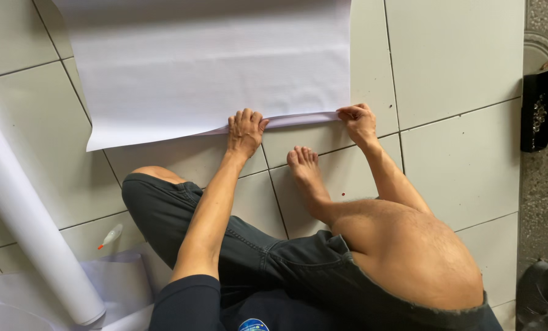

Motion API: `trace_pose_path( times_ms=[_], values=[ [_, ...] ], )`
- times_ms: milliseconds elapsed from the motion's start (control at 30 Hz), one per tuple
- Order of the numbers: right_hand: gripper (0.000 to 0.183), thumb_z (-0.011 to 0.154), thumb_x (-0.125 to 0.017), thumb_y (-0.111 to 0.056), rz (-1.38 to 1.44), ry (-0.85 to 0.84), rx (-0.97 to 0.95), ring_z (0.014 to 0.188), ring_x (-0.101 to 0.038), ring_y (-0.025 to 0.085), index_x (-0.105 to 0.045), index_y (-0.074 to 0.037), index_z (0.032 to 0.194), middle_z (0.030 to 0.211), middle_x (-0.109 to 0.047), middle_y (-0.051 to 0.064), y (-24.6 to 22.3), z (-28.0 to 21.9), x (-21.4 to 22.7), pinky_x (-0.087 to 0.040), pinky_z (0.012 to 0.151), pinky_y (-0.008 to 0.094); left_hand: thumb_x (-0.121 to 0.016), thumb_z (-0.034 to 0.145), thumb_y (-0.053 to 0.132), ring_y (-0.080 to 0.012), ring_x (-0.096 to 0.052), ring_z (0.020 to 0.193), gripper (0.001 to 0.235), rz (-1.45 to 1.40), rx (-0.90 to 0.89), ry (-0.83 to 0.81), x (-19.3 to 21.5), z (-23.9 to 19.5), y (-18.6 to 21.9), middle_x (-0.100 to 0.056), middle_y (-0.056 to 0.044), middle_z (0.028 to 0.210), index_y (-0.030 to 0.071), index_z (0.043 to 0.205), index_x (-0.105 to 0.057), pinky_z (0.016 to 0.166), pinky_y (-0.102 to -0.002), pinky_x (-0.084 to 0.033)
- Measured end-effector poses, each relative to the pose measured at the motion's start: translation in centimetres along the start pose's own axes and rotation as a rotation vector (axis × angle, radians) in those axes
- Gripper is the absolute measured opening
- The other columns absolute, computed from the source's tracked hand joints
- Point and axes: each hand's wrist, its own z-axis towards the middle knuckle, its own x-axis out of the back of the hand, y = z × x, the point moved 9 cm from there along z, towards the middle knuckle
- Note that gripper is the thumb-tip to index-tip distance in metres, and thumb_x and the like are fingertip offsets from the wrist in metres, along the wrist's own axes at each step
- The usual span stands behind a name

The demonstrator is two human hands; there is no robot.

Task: The person sits on the floor and applies glue from a small bottle to the edge of a large white sheet of paper. They then fold the edge over and press it down to secure it, repeating the process along the length of the paper.

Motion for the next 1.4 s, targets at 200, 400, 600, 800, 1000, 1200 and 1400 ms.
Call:
trace_pose_path(
  times_ms=[200,400,600,800,1000,1200,1400],
  values=[
    [0.023,0.085,-0.090,-0.032,0.056,0.078,0.005,0.092,-0.068,0.021,-0.078,-0.023,0.102,0.092,-0.065,0.003,-0.8,-0.7,0.8,-0.055,0.088,0.035,-0.043,0.108,0.053,-0.0253,-0.051,0.092,0.037,0.034,0.043,-0.002,-0.4,-0.4,0.1,-0.044,-0.002,0.092,0.019,0.095,-0.050,0.093,-0.045,-0.038],
    [0.019,0.087,-0.090,-0.024,0.062,0.133,0.157,0.088,-0.068,0.023,-0.075,-0.019,0.098,0.090,-0.061,0.003,-1.9,-1.5,1.2,-0.056,0.083,0.033,-0.042,0.107,0.056,-0.0267,-0.049,0.093,0.038,0.019,0.066,-0.016,-0.4,-0.7,-0.2,-0.044,-0.002,0.094,0.020,0.097,-0.050,0.095,-0.049,-0.035],
    [0.016,0.091,-0.084,-0.014,0.067,0.173,0.262,0.088,-0.066,0.029,-0.071,-0.016,0.100,0.092,-0.058,0.007,-1.0,-1.3,0.6,-0.055,0.082,0.037,-0.041,0.107,0.057,-0.0263,-0.049,0.093,0.039,0.011,0.071,-0.044,-0.8,-0.6,-0.4,-0.043,-0.002,0.094,0.020,0.099,-0.051,0.096,-0.049,-0.035],
    [0.012,0.100,-0.069,-0.013,-0.330,0.129,0.629,0.090,-0.067,0.025,-0.071,-0.025,0.101,0.097,-0.062,0.001,-3.2,-2.2,-1.7,-0.054,0.084,0.032,-0.045,0.106,0.057,-0.0278,-0.049,0.094,0.038,-0.005,0.068,-0.059,-1.2,-0.6,-0.5,-0.042,-0.002,0.095,0.020,0.097,-0.049,0.096,-0.051,-0.035],
    [0.022,0.090,-0.085,-0.020,-0.029,0.002,0.163,0.081,-0.069,0.022,-0.072,-0.023,0.108,0.091,-0.065,0.002,-2.5,0.0,0.9,-0.057,0.076,0.033,-0.047,0.105,0.056,-0.0276,-0.048,0.095,0.037,-0.019,0.078,-0.057,-1.2,-0.7,-0.5,-0.041,-0.001,0.096,0.020,0.098,-0.048,0.099,-0.051,-0.034],
    [0.029,0.076,-0.093,-0.029,-0.183,-0.040,0.115,0.091,-0.071,0.029,-0.075,-0.018,0.097,0.085,-0.067,0.007,-3.1,0.6,1.7,-0.056,0.085,0.041,-0.050,0.101,0.059,-0.0296,-0.047,0.097,0.039,-0.038,0.144,-0.093,-1.4,-0.4,-1.0,-0.039,-0.002,0.102,0.021,0.102,-0.044,0.101,-0.052,-0.034],
    [0.023,0.074,-0.092,-0.026,-0.243,-0.127,0.033,0.095,-0.073,0.030,-0.078,-0.020,0.091,0.084,-0.073,0.006,-4.3,1.4,1.8,-0.057,0.085,0.040,-0.055,0.100,0.055,-0.0311,-0.047,0.096,0.037,-0.045,0.130,-0.076,-1.6,-0.4,-1.0,-0.038,-0.003,0.101,0.021,0.103,-0.041,0.099,-0.053,-0.032]
  ],
)
